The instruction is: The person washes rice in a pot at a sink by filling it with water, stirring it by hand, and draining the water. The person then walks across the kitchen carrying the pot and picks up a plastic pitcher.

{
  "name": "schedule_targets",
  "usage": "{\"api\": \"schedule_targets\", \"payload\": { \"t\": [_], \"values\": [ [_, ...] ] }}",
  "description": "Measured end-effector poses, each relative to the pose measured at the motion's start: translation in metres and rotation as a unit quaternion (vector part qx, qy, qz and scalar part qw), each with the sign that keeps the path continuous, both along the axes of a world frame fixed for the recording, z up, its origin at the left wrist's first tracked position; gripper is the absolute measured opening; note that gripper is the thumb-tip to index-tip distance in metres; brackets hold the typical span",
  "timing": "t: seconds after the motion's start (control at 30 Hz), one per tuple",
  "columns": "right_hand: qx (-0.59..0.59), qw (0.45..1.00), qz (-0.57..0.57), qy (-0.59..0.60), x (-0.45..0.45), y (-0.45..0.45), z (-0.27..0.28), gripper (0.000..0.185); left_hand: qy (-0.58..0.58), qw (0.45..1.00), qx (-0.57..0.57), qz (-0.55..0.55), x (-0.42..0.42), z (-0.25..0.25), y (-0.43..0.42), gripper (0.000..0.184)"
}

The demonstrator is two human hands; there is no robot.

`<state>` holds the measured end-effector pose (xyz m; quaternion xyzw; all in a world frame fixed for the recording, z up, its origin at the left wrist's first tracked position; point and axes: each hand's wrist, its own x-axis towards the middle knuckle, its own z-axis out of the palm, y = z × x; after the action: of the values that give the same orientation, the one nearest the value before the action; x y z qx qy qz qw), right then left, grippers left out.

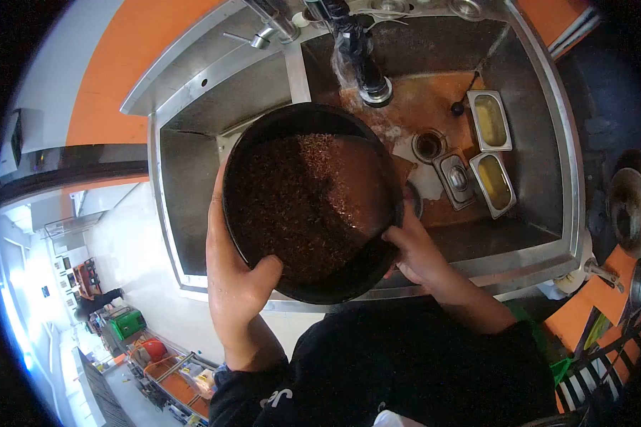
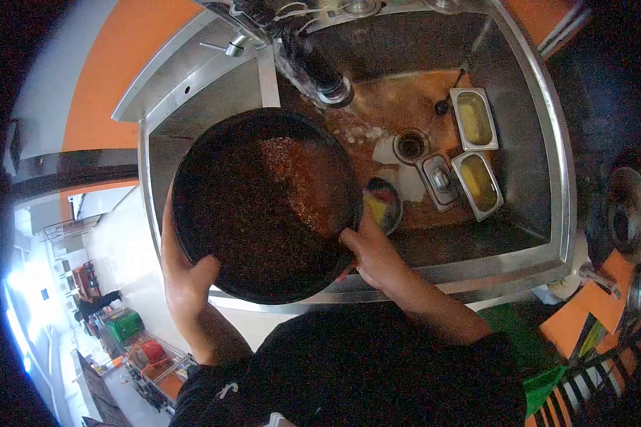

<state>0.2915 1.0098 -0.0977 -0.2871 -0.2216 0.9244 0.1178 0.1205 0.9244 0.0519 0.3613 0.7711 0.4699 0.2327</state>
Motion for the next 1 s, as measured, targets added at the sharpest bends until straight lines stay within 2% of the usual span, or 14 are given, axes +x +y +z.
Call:
{"api": "schedule_targets", "payload": {
  "t": [0.23,0.73,1.0],
  "values": [
    [-0.008,1.0,-0.026,-0.003,-0.003,0.0,0.007,0.063,-0.015,1.0,0.017,-0.001,0.002,0.0,0.004,0.088],
    [-0.016,0.999,-0.022,0.045,-0.001,-0.001,-0.011,0.063,0.041,0.999,-0.005,-0.022,0.004,-0.001,0.015,0.087],
    [-0.04,0.999,-0.012,0.019,-0.002,0.002,-0.014,0.066,0.051,0.998,-0.014,-0.017,0.005,0.001,0.021,0.088]
  ]
}}
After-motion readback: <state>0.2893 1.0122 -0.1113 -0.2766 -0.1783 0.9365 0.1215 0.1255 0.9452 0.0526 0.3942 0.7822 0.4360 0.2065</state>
